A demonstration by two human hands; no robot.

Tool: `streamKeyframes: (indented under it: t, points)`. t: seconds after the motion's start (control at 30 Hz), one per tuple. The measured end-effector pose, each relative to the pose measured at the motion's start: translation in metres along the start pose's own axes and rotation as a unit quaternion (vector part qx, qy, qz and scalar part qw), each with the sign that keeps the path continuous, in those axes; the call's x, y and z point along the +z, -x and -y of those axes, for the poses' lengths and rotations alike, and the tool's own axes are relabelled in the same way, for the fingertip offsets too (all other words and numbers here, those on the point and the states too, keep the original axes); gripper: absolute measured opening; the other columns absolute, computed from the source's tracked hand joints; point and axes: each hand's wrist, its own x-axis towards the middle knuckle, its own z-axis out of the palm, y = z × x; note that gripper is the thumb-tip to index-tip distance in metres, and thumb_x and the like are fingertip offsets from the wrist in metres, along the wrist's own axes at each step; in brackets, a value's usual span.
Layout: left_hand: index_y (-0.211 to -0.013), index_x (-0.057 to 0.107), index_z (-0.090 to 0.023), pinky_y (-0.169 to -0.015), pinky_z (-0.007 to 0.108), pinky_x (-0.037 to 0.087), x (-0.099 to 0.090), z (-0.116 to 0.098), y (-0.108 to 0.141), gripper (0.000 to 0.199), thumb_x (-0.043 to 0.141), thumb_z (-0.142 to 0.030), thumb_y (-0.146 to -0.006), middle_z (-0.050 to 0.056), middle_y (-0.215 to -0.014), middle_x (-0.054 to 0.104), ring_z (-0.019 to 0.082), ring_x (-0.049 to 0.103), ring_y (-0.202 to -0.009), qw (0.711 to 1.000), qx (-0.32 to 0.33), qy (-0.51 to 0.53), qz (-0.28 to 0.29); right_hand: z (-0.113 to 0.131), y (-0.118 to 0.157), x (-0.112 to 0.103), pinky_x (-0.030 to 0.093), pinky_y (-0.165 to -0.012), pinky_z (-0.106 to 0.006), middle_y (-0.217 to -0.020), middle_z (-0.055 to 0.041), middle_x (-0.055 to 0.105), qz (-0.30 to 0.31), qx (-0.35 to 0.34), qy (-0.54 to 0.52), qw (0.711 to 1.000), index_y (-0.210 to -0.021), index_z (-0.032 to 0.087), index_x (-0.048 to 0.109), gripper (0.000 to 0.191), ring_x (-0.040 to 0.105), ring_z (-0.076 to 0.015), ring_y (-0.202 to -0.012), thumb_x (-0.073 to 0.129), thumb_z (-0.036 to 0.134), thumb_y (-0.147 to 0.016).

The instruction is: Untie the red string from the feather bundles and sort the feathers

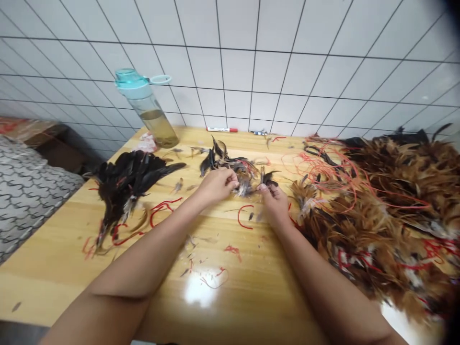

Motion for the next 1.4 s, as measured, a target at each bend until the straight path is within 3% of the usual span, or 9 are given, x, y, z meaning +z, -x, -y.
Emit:
streamKeyframes:
  t: [0.13,0.23,0.37,0.5,0.67,0.87,1.07,1.23,1.4]
  points:
    - [-0.078,0.062,-0.019,-0.065,0.028,0.037,0.01,-0.005,0.004,0.018,0.061,-0.037,-0.079,0.004,-0.079,0.063,0.017,0.055,-0.073,0.999,-0.023,0.001,0.034,0.001,0.002,0.0,0.048,-0.077,-0.033,-0.076,-0.0036,0.07,0.003,0.001,0.018,1.0,-0.076,0.018,0.066,0.028,0.061,-0.018,-0.075,0.06,0.045,-0.076]
    - [-0.081,0.06,-0.019,-0.065,0.028,0.036,0.022,-0.007,0.006,0.025,0.063,-0.044,-0.078,0.005,-0.08,0.062,0.019,0.055,-0.076,0.999,-0.038,-0.03,0.024,0.0,0.004,0.001,0.048,-0.076,-0.033,-0.077,-0.004,0.07,0.012,-0.005,0.035,0.999,-0.077,0.018,0.067,0.028,0.061,-0.0184,-0.075,0.06,0.045,-0.076]
    - [-0.076,0.058,-0.019,-0.067,0.029,0.037,0.029,-0.009,0.005,0.012,0.058,-0.03,-0.081,0.004,-0.078,0.061,0.019,0.054,-0.076,1.0,-0.018,-0.02,-0.011,-0.001,0.005,0.001,0.047,-0.076,-0.033,-0.078,-0.0043,0.07,0.023,-0.013,0.055,0.998,-0.078,0.019,0.066,0.027,0.062,-0.0191,-0.077,0.059,0.045,-0.078]
    - [-0.071,0.055,-0.018,-0.064,0.025,0.036,0.02,-0.009,0.001,0.007,0.057,-0.021,-0.077,0.0,-0.069,0.056,0.013,0.049,-0.065,0.993,-0.024,0.107,-0.045,-0.001,0.005,0.0,0.047,-0.076,-0.033,-0.077,-0.0043,0.069,0.022,-0.011,0.063,0.998,-0.077,0.019,0.066,0.027,0.061,-0.0192,-0.076,0.059,0.045,-0.078]
    - [-0.075,0.053,-0.017,-0.058,0.021,0.033,0.012,-0.006,-0.002,0.018,0.064,-0.031,-0.074,-0.005,-0.064,0.05,0.008,0.042,-0.058,0.938,-0.068,0.337,-0.048,-0.001,0.004,0.0,0.046,-0.076,-0.033,-0.076,-0.0039,0.068,0.016,-0.009,0.062,0.998,-0.077,0.018,0.066,0.029,0.06,-0.0193,-0.076,0.059,0.046,-0.077]
    - [-0.071,0.05,-0.016,-0.06,0.021,0.033,0.015,-0.007,-0.001,0.031,0.072,-0.039,-0.068,-0.003,-0.065,0.053,0.008,0.044,-0.059,0.897,-0.073,0.436,-0.011,-0.002,0.004,0.0,0.047,-0.076,-0.033,-0.076,-0.0042,0.068,0.023,-0.013,0.055,0.998,-0.077,0.018,0.066,0.028,0.061,-0.0194,-0.076,0.059,0.045,-0.078]
    - [-0.073,0.052,-0.015,-0.06,0.021,0.033,0.017,-0.013,0.002,0.029,0.07,-0.038,-0.071,-0.002,-0.065,0.054,0.008,0.046,-0.059,0.901,-0.063,0.427,0.037,-0.004,0.003,0.001,0.047,-0.076,-0.033,-0.077,-0.0041,0.069,0.031,-0.008,0.045,0.998,-0.076,0.018,0.067,0.025,0.06,-0.0188,-0.076,0.062,0.043,-0.075]
    - [-0.074,0.051,-0.016,-0.059,0.022,0.035,0.026,-0.016,0.003,0.025,0.064,-0.037,-0.074,-0.002,-0.065,0.054,0.009,0.048,-0.059,0.916,-0.043,0.397,0.043,-0.003,0.002,0.001,0.043,-0.064,-0.029,-0.063,0.0006,0.059,0.031,-0.02,0.071,0.997,-0.064,0.019,0.06,0.023,0.052,-0.0153,-0.063,0.064,0.04,-0.073]
    - [-0.074,0.052,-0.016,-0.059,0.021,0.035,0.032,-0.017,0.004,0.018,0.06,-0.032,-0.077,-0.004,-0.063,0.051,0.009,0.046,-0.058,0.942,-0.016,0.334,0.034,-0.002,0.001,0.0,0.047,-0.069,-0.032,-0.071,-0.0024,0.066,0.053,-0.051,0.098,0.992,-0.071,0.02,0.065,0.019,0.056,-0.0179,-0.068,0.063,0.039,-0.074]
